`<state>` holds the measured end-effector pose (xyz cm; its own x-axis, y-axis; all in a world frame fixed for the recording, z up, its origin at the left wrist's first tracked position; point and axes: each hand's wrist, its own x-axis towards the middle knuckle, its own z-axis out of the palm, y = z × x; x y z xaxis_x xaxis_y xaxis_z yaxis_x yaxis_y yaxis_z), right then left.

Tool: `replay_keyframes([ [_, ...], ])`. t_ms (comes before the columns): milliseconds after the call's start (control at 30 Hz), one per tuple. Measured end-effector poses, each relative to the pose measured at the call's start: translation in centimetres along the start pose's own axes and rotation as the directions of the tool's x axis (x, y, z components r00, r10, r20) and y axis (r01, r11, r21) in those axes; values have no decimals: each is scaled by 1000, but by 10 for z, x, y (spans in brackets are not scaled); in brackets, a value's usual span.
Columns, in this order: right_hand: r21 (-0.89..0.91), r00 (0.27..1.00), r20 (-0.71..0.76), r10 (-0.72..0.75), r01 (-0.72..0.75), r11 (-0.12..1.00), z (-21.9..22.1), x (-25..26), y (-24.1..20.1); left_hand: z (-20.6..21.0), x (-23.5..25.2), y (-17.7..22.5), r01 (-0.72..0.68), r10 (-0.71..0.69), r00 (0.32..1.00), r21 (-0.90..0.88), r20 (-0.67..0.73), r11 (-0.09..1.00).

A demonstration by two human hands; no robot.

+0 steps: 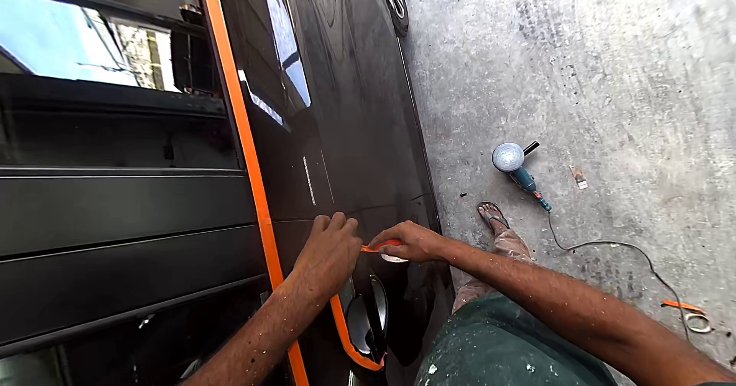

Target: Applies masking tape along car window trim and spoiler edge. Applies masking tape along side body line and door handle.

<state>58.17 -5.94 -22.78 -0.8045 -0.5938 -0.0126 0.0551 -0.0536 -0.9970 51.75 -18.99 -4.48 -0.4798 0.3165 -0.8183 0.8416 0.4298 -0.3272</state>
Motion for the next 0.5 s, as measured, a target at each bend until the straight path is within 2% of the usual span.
replay_keyframes([
  [100,130,999,3,43,-43,991,4,0,1,-1,5,-3,-33,33,999,-1,-8,999],
  [367,340,996,9,92,-89,936,18,-1,4,6,22,-8,-147,148,989,28,-9,989],
  [500,457,989,16,144,-135,879,24,-4,2,12,28,-8,-221,222,974,42,-39,974],
])
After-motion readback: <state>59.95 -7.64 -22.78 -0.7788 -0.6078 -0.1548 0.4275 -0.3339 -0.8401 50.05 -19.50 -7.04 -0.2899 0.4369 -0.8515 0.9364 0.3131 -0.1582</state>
